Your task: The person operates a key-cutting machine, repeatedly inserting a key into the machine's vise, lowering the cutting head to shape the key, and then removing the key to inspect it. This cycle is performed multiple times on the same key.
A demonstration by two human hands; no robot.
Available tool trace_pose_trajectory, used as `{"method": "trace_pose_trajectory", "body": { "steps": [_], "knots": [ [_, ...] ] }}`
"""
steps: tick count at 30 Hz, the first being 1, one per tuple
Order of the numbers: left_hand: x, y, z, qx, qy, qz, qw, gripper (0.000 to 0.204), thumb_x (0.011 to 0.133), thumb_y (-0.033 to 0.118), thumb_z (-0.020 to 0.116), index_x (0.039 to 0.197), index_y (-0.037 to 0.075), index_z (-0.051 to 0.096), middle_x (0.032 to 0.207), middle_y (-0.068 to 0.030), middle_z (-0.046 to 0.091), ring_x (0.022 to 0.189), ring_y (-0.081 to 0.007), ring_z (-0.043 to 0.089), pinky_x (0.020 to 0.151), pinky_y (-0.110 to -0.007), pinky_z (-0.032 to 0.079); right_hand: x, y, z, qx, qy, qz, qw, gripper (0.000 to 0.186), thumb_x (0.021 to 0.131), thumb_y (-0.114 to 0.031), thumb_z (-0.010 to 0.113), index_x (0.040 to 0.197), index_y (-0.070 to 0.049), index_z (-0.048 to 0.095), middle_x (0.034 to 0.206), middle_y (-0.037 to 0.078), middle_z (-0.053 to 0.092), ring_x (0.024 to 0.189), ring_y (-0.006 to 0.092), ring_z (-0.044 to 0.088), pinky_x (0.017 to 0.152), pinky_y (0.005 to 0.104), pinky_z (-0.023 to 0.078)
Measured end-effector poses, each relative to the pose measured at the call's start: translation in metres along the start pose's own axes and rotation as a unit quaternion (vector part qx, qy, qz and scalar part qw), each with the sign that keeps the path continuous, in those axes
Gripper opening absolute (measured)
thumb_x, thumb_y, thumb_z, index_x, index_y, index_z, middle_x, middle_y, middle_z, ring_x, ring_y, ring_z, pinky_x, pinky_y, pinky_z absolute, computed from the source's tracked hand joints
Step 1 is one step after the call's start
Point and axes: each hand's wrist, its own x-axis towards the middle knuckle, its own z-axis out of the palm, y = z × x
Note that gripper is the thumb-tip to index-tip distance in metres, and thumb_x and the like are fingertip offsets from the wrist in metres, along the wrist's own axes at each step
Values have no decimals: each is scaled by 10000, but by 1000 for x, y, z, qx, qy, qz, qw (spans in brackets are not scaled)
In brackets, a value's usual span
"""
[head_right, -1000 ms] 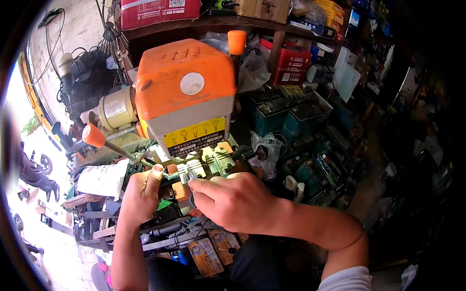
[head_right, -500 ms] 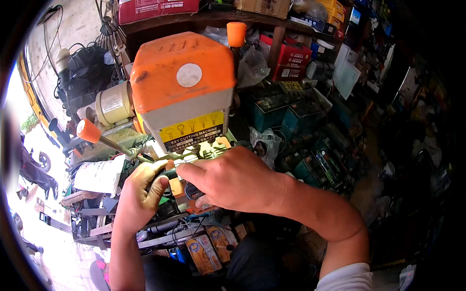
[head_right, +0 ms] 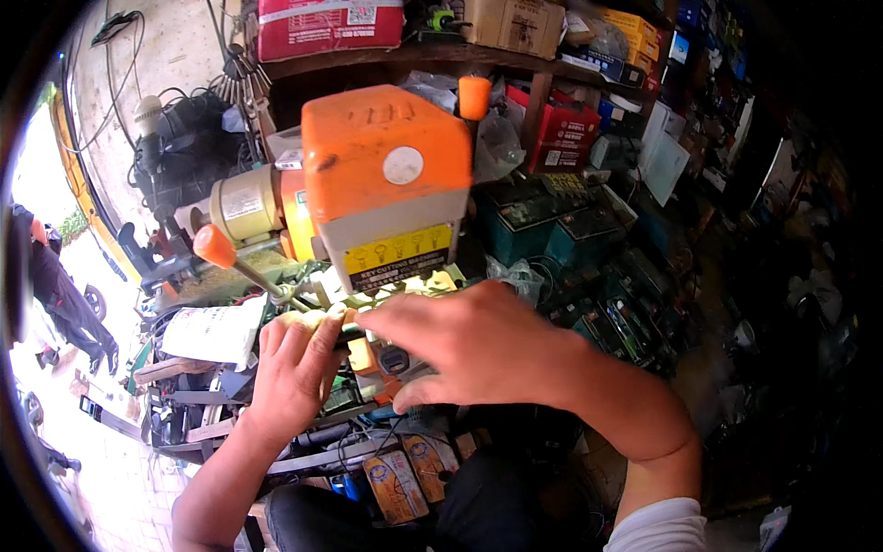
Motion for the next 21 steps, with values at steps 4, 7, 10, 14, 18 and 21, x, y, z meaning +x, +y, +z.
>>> {"method": "trace_pose_trajectory", "body": {
  "steps": [4,7,10,14,18,21],
  "knots": [
    [36,14,-14,-359,131,-207,900,495,940,144,581,1372,-43,428,1317,-220,518,1264,-372,479,1051,-422,382,6,13,-55,-24,283,192,939,606,696,-253,875,1197,-36,611,1019,65,637,897,190,644,725,316,541],
    [76,13,-8,-530,142,-246,799,593,1026,293,438,1483,-50,281,1474,-245,397,1378,-319,392,1121,-380,310,23,64,-75,-96,312,174,929,716,729,-315,857,1285,14,550,1061,57,608,881,135,592,747,296,518],
    [109,-10,8,-567,159,-354,726,617,1017,436,389,1422,-29,409,1426,-182,472,1343,-262,417,1108,-361,296,41,67,-81,68,146,262,952,749,770,-330,837,1338,21,497,1079,68,597,912,119,562,801,294,510],
    [122,-27,24,-560,153,-408,704,587,1011,480,377,1327,11,536,1274,-111,585,1142,-216,560,966,-341,422,47,68,-80,81,148,224,960,848,703,-463,855,1297,37,514,1097,130,611,991,197,589,838,321,512],
    [123,-2,2,-600,170,-402,670,556,1010,453,420,1339,21,542,1303,-140,576,1154,-237,558,995,-358,411,42,77,-82,30,140,243,960,844,716,-440,860,1319,25,497,1127,136,600,1038,209,574,860,326,502],
    [118,7,-34,-344,247,-203,883,438,990,315,491,1278,0,587,1265,-161,607,1146,-272,569,1002,-363,408,38,78,-79,38,124,245,961,891,696,-484,860,1329,23,490,1148,139,601,1070,225,576,865,329,502]
  ]
}}
